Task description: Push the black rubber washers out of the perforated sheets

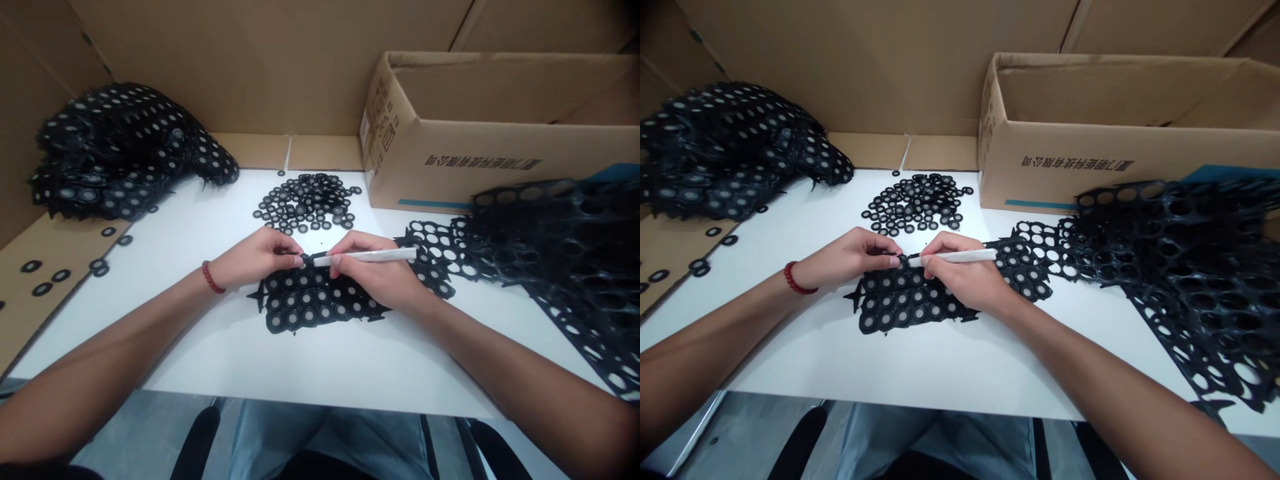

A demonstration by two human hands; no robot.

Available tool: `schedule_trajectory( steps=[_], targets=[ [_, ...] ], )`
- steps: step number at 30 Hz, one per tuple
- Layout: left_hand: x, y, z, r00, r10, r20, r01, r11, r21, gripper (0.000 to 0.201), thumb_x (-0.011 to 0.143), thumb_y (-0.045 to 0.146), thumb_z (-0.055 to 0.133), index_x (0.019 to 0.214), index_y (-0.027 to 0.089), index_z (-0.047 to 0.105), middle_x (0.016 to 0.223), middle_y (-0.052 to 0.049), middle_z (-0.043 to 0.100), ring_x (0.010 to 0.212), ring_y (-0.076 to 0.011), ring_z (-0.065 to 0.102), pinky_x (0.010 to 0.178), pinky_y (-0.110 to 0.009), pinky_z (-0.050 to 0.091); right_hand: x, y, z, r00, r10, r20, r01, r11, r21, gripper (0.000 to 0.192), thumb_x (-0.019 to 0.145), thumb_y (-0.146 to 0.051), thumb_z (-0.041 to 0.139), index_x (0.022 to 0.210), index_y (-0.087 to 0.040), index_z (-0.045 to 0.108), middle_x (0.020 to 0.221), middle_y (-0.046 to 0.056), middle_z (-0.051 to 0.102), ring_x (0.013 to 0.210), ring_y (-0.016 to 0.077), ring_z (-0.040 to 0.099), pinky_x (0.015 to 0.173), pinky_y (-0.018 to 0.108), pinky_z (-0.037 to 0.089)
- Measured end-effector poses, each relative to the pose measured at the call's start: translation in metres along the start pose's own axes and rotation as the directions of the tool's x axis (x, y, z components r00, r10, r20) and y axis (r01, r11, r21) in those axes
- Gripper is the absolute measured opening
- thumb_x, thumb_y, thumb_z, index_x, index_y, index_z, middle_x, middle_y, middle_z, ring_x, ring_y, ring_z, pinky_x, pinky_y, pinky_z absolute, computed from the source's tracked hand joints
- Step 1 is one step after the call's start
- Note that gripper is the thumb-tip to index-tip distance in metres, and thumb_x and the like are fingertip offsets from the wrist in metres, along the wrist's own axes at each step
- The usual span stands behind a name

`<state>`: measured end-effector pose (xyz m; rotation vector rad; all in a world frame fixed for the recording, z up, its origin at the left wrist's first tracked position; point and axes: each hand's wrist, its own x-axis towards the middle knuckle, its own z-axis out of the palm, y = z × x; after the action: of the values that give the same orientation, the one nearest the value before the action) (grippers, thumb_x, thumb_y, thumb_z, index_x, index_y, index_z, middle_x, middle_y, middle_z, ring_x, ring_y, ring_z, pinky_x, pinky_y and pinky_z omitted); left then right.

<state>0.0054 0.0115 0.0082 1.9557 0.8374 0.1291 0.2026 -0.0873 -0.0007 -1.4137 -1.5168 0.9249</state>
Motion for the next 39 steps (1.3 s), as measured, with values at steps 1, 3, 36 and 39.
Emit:
schedule_trajectory(
  steps=[1,3,36,39],
  targets=[
    [0.0,-0.001,0.0,1.0,0.0,0.008,0.0,1.0,-0.014,0.024,0.079,0.037,0.059,0.081,0.015,0.068,0.073,0.0,0.063,0.066,-0.0116,0.051,0.062,-0.023,0.038,0.0,0.0,0.0,1.0,0.005,-0.003,-0.005,1.0,-0.005,0.008,0.08,-0.02,0.057,0.073,-0.018,0.062,0.067,-0.001,0.067,0.066,0.0129,0.06,0.064,0.026,0.043],
    [0.0,-0.001,0.0,1.0,0.0,0.018,0.001,1.0,-0.031,0.024,0.079,0.037,0.059,0.081,0.015,0.068,0.073,0.0,0.063,0.066,-0.0112,0.05,0.062,-0.023,0.038,0.0,0.001,0.001,1.0,0.01,-0.009,-0.011,1.0,-0.01,0.008,0.08,-0.022,0.058,0.074,-0.018,0.062,0.066,-0.002,0.067,0.065,0.0126,0.059,0.063,0.025,0.043],
    [0.006,0.005,0.014,0.994,0.044,-0.097,-0.018,0.967,0.255,0.025,0.077,0.042,0.059,0.081,0.018,0.063,0.072,0.001,0.061,0.064,-0.0125,0.051,0.06,-0.024,0.038,-0.009,0.007,-0.009,0.998,0.064,-0.027,-0.063,0.998,0.028,0.012,0.081,-0.024,0.057,0.071,-0.019,0.06,0.063,-0.002,0.066,0.063,0.0121,0.058,0.064,0.026,0.041],
    [0.006,0.003,0.014,0.996,0.071,-0.058,-0.056,0.972,0.226,0.024,0.08,0.04,0.055,0.083,0.018,0.061,0.068,0.002,0.058,0.062,-0.0119,0.049,0.059,-0.024,0.037,-0.009,0.008,-0.007,0.997,0.049,-0.051,-0.049,0.999,0.005,0.01,0.081,-0.023,0.057,0.073,-0.019,0.061,0.066,-0.003,0.067,0.066,0.0122,0.059,0.066,0.025,0.042]
  ],
)
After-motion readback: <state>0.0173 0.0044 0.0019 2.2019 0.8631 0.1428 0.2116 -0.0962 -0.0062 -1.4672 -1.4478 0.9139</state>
